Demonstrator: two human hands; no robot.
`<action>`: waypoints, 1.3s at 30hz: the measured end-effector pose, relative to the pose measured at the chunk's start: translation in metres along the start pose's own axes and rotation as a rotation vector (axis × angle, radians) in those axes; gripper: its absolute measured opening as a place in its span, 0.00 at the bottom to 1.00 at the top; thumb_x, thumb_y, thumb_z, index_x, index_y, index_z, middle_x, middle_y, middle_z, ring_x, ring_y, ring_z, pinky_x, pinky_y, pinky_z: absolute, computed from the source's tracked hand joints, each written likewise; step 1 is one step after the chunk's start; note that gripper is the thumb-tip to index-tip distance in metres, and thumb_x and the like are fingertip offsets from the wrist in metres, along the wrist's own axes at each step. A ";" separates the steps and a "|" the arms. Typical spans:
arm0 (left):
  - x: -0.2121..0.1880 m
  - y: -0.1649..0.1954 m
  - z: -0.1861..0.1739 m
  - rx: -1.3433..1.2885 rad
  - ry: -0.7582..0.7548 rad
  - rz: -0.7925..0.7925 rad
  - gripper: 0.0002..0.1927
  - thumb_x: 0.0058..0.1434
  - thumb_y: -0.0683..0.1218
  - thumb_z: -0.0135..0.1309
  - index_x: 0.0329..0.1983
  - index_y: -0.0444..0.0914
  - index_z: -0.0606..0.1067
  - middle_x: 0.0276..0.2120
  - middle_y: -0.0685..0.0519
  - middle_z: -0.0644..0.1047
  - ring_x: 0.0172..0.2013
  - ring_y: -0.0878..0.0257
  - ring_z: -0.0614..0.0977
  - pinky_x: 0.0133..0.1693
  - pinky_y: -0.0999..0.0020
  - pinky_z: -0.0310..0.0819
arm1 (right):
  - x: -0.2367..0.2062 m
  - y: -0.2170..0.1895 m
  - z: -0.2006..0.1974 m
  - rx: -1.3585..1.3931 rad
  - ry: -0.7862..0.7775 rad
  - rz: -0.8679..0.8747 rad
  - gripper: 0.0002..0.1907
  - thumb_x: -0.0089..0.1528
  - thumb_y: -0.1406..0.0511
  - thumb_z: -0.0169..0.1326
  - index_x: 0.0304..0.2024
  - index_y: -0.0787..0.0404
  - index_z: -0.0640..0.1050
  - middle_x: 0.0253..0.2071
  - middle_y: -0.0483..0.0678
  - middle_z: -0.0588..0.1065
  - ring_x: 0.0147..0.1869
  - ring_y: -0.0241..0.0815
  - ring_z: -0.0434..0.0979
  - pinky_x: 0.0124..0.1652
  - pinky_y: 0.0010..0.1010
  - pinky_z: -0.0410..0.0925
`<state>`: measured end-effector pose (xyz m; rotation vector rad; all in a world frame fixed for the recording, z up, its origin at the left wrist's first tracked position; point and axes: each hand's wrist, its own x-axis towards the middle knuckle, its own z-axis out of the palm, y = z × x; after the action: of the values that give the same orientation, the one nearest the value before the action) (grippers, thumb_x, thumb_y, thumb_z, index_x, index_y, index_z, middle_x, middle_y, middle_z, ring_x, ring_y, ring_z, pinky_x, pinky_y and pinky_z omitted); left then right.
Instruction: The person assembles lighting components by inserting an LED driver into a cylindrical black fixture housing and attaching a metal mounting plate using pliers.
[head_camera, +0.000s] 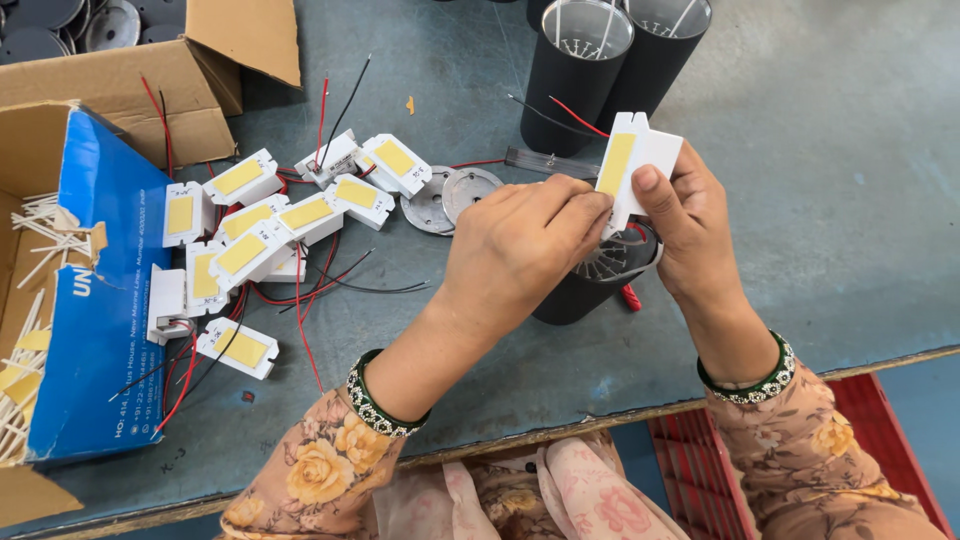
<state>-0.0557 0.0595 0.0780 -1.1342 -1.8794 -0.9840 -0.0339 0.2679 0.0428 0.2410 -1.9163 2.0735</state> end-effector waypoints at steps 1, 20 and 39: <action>0.000 0.000 0.000 -0.002 -0.003 -0.001 0.08 0.63 0.42 0.64 0.43 0.38 0.77 0.39 0.55 0.78 0.38 0.58 0.83 0.42 0.64 0.76 | 0.000 0.000 0.000 -0.010 0.001 0.004 0.23 0.71 0.54 0.57 0.57 0.65 0.72 0.48 0.45 0.77 0.49 0.30 0.77 0.50 0.23 0.72; -0.002 -0.004 -0.005 -0.153 -0.029 -0.125 0.07 0.62 0.41 0.63 0.42 0.40 0.78 0.38 0.55 0.80 0.37 0.58 0.84 0.37 0.65 0.77 | -0.001 0.001 0.000 -0.047 -0.018 -0.004 0.20 0.71 0.55 0.57 0.56 0.63 0.72 0.47 0.44 0.77 0.49 0.30 0.76 0.50 0.23 0.71; 0.003 0.000 0.003 -0.107 -0.032 -0.204 0.11 0.58 0.42 0.64 0.36 0.40 0.71 0.33 0.55 0.73 0.31 0.59 0.80 0.31 0.63 0.72 | -0.003 -0.003 0.004 -0.065 -0.034 -0.029 0.19 0.71 0.56 0.58 0.54 0.63 0.72 0.47 0.44 0.76 0.50 0.30 0.76 0.51 0.24 0.72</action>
<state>-0.0575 0.0630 0.0795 -1.0388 -2.0184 -1.1975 -0.0303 0.2638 0.0450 0.2895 -1.9851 1.9969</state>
